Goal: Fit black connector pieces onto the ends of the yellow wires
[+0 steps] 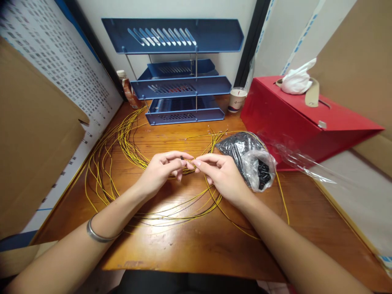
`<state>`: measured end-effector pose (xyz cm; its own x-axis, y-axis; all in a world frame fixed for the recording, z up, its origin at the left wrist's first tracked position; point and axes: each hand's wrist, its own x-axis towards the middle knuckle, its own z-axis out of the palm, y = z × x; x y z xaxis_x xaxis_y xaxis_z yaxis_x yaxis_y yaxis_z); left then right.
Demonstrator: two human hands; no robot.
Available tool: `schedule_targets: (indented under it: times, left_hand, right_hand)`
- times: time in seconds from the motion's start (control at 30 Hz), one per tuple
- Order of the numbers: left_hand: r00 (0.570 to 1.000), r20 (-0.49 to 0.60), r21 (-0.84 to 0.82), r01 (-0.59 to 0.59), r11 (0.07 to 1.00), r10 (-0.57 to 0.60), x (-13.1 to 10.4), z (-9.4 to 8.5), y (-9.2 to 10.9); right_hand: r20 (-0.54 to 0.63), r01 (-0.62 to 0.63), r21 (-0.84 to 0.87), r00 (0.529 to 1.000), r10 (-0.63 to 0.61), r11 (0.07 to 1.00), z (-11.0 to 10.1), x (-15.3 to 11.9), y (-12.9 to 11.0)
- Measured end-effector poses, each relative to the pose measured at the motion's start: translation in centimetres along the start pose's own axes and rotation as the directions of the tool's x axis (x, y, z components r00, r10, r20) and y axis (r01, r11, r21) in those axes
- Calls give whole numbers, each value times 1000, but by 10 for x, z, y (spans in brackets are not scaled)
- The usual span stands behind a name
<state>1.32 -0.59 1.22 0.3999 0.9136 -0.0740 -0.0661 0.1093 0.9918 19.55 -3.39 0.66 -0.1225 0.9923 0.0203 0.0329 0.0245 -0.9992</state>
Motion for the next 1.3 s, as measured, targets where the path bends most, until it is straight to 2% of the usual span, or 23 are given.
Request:
schedule_targets:
  times: [0.1, 0.2, 0.33, 0.47, 0.67, 0.9, 1.3]
  left_hand:
    - [998, -5, -99, 56, 994, -56, 1, 0, 0]
    - [993, 38, -221, 120, 968, -115, 2, 3, 0]
    - [992, 40, -287, 125, 950, -118, 1, 6, 0]
    - [995, -12, -210, 93, 973, -98, -1, 5, 0]
    - [997, -78, 59, 5, 998, 0, 0, 1, -3]
    - [983, -161, 142, -64, 988, 87, -1, -2, -4]
    - [988, -95, 240, -98, 966, 124, -1, 2, -5]
  right_hand:
    - [16, -11, -26, 1000, 12, 1000, 0, -1, -2]
    - [42, -17, -84, 999, 20, 996, 1, -2, -2]
    - [64, -25, -158, 997, 35, 987, 2, -1, 0]
    - [41, -28, -146, 999, 35, 989, 3, -1, -1]
    - [45, -27, -110, 998, 32, 994, 2, -2, -2]
    - [52, -41, -84, 998, 45, 996, 3, -1, -1]
    - [86, -8, -127, 996, 19, 992, 3, -2, 1]
